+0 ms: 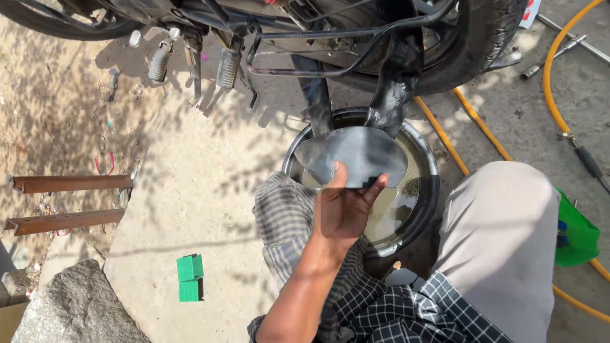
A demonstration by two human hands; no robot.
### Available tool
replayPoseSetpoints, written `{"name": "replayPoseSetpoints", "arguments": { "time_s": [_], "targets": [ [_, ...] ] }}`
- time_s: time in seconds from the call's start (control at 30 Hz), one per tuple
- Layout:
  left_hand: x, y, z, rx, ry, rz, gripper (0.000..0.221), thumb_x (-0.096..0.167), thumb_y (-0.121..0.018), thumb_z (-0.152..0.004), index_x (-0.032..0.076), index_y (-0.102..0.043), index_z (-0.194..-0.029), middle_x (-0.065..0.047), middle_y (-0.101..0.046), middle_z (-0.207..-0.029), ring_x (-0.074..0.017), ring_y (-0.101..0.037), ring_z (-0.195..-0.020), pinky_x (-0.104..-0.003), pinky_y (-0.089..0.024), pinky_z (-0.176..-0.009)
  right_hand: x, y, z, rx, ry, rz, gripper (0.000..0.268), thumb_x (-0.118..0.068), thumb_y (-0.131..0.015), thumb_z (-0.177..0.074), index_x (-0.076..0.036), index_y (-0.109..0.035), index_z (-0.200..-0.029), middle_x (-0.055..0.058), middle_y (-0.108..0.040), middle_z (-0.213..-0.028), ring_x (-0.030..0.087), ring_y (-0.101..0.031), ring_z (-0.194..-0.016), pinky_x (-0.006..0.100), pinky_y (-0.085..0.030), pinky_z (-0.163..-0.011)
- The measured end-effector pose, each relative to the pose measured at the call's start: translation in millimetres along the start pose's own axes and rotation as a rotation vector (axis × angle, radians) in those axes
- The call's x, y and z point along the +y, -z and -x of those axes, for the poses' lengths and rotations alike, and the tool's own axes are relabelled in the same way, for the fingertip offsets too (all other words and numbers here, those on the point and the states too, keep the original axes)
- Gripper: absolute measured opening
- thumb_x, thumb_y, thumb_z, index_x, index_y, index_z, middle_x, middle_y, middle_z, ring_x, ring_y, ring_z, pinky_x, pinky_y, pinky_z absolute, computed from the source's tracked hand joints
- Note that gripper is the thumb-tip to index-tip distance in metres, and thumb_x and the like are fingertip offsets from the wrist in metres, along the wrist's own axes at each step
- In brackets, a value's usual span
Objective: The recorder is repairing a punctured motorcycle inner tube by checking for leaks in water, cleaning the area, and sanding it down for a patch.
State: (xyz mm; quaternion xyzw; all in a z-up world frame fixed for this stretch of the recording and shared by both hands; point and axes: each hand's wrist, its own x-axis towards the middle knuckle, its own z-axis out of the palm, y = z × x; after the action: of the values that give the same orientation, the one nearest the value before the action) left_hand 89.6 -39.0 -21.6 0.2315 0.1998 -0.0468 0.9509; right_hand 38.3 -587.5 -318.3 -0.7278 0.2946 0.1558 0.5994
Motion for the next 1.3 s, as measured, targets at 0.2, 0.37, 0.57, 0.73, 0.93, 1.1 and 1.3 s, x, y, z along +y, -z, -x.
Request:
{"name": "replayPoseSetpoints", "arguments": {
  "time_s": [0.2, 0.37, 0.57, 0.73, 0.93, 1.1, 1.3],
  "targets": [
    [4.8, 7.3, -13.3, -0.061, -0.045, 0.132, 0.045, 0.033, -0.063, -0.102, -0.001, -0.055, -0.131, -0.015, -0.067, -0.126, -0.0291, -0.064, -0.119, -0.048, -0.053, -0.108, -117.0, -32.8, 54.6, -0.132, 0.120, -0.300, 0.054, -0.027, -0.046, -0.102, 0.002, -0.039, -0.147, 0.015, -0.056, -0.111, 0.024, -0.064, -0.091, 0.043, -0.057, -0.075],
    [7.1, 16.6, -19.0, -0.043, -0.051, 0.168, 0.047, 0.024, -0.069, -0.093, 0.006, -0.054, -0.133, -0.010, -0.064, -0.130, -0.0278, -0.062, -0.122, -0.052, -0.051, -0.109, -118.3, 10.4, -67.6, -1.002, 0.244, -1.436, 0.046, -0.022, -0.038, -0.118, -0.006, -0.029, -0.160, 0.021, -0.051, -0.121, 0.030, -0.057, -0.098, 0.041, -0.053, -0.079],
    [-1.2, -1.0, -10.6, -0.054, 0.063, 0.214, 0.044, 0.020, -0.070, -0.096, 0.001, -0.054, -0.133, -0.015, -0.063, -0.129, -0.0322, -0.061, -0.123, -0.055, -0.048, -0.113, -303.3, -158.5, 184.5, -0.519, 0.404, -0.683, 0.079, -0.039, -0.058, -0.100, 0.016, -0.035, -0.153, 0.026, -0.059, -0.123, 0.025, -0.064, -0.093, 0.035, -0.052, -0.074],
    [-3.5, -11.6, 6.2, -0.067, 0.026, 0.185, 0.043, 0.022, -0.065, -0.096, 0.006, -0.055, -0.134, -0.008, -0.063, -0.131, -0.0256, -0.060, -0.125, -0.053, -0.046, -0.114, -296.6, -248.1, 224.9, -0.333, 0.629, -0.128, 0.077, -0.020, -0.068, -0.087, 0.005, -0.043, -0.155, 0.019, -0.061, -0.108, 0.026, -0.063, -0.082, 0.036, -0.053, -0.064],
    [-12.8, -4.8, -2.1, -0.107, -0.037, 0.214, 0.042, 0.019, -0.064, -0.097, 0.002, -0.055, -0.134, -0.011, -0.061, -0.134, -0.0256, -0.059, -0.128, -0.047, -0.045, -0.115, -302.2, -303.3, 246.8, 0.024, 1.174, 0.498, 0.068, -0.014, -0.075, -0.083, -0.003, -0.054, -0.147, 0.018, -0.062, -0.107, 0.026, -0.064, -0.088, 0.035, -0.055, -0.072],
    [-22.9, 9.8, -16.0, -0.003, -0.060, 0.119, 0.042, 0.024, -0.066, -0.101, -0.003, -0.057, -0.132, -0.013, -0.063, -0.129, -0.0241, -0.061, -0.122, -0.043, -0.047, -0.112, -310.0, -318.6, 237.2, 0.065, 1.294, 0.586, 0.065, -0.017, -0.078, -0.079, -0.002, -0.059, -0.139, 0.023, -0.060, -0.105, 0.028, -0.064, -0.088, 0.035, -0.057, -0.068],
    [-28.7, 15.1, -24.7, -0.183, -0.191, -0.050, 0.036, 0.020, -0.068, -0.119, -0.014, -0.056, -0.124, -0.015, -0.055, -0.113, -0.0251, -0.049, -0.101, -0.042, -0.043, -0.093, -340.3, -312.2, 227.5, 0.181, 1.217, 0.615, 0.062, -0.015, -0.078, -0.090, 0.000, -0.058, -0.146, 0.024, -0.059, -0.106, 0.032, -0.062, -0.087, 0.041, -0.054, -0.071]
  ]
}}
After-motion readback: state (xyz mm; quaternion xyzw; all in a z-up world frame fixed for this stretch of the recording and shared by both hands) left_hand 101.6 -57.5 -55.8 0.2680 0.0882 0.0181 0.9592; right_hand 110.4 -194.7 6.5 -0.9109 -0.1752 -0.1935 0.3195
